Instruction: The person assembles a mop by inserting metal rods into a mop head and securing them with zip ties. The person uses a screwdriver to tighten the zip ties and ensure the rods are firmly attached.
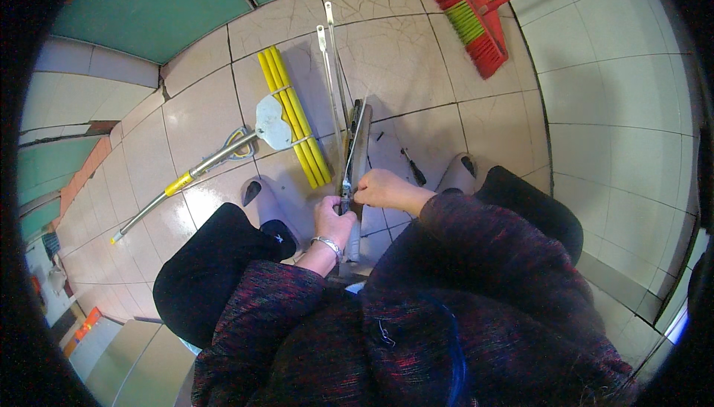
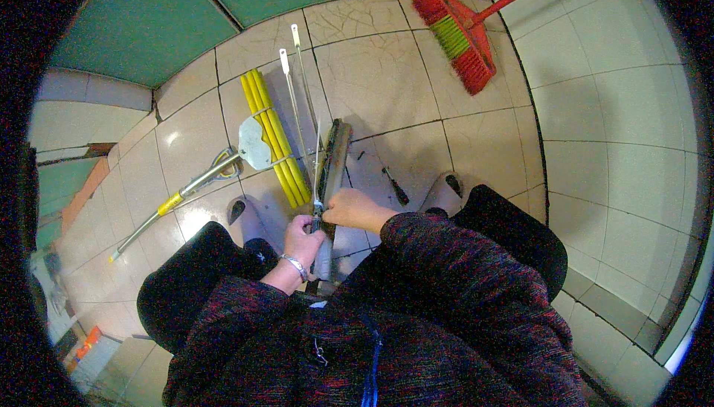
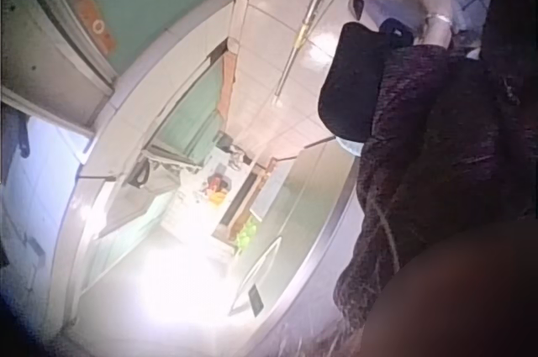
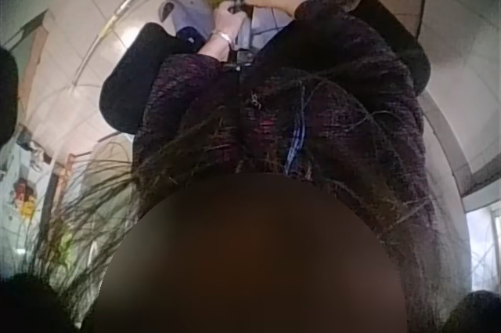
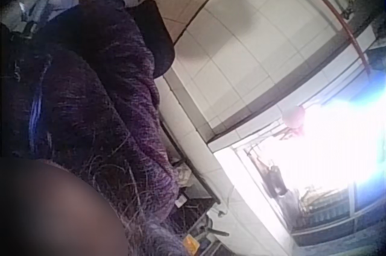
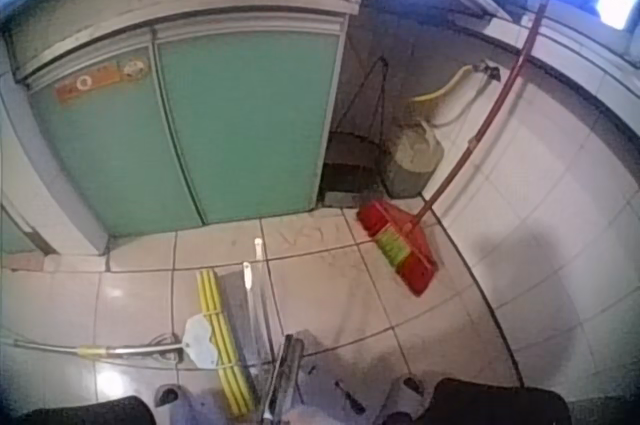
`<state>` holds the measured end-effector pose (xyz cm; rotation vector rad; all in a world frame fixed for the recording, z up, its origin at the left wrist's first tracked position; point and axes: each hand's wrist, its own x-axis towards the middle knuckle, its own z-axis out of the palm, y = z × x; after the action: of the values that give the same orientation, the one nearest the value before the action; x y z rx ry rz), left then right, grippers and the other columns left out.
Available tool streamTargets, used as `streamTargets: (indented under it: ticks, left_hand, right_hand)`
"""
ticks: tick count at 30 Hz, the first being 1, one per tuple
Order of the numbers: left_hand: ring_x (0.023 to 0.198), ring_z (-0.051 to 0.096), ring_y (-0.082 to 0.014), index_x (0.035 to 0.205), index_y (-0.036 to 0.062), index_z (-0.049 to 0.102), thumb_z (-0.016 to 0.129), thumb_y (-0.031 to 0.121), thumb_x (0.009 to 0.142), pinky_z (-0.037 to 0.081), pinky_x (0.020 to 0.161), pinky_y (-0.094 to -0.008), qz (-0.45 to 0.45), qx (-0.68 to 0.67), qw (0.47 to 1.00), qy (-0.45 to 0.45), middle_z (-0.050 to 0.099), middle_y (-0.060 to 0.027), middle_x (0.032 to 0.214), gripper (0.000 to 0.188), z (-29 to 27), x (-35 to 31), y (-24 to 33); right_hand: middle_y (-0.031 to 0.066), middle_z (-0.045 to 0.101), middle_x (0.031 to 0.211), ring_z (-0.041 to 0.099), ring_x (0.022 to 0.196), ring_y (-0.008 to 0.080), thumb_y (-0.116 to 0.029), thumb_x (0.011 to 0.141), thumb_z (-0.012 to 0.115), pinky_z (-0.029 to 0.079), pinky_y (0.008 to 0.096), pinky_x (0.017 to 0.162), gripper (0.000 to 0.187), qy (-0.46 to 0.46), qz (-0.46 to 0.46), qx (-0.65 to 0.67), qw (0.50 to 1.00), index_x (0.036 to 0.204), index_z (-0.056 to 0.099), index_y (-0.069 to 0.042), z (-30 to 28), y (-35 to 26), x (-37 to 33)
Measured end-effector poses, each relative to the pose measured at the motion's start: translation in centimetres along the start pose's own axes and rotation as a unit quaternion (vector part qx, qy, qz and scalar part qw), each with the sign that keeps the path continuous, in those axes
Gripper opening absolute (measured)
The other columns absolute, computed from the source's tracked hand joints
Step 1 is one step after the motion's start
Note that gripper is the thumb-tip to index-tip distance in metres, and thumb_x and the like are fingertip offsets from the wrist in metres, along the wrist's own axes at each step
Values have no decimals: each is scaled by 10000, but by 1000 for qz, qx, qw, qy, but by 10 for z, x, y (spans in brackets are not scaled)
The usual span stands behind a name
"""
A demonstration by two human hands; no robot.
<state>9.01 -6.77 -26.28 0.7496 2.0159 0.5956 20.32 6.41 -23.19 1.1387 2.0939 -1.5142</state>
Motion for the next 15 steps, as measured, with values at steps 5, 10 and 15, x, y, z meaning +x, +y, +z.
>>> streamTargets:
  ticks: [5,10,15]
  left_hand:
    - [855,581,-287,952,-27,580,665,99,621,453,791,-354,23,50,998,7,609,-178,891,364,-7,-5,13]
    - [903,546,-317,969,-17,572,659,112,624,432,824,-369,3,46,999,-2,572,-193,943,378,-9,-7,18]
    - [978,485,-333,995,-1,547,650,129,635,392,877,-381,-34,9,998,-48,505,-201,1014,396,-11,-5,21]
  right_hand:
    - [200,594,624,603,600,333,-281,672,550,468,418,578,302,-13,10,52,999,648,636,8,3,0,3]
    - [144,614,603,608,557,265,-264,696,547,468,379,550,275,-49,11,73,996,646,653,-15,4,7,6]
    - [87,616,591,581,528,187,-236,724,564,448,320,514,231,-61,48,125,989,671,661,-33,10,20,9]
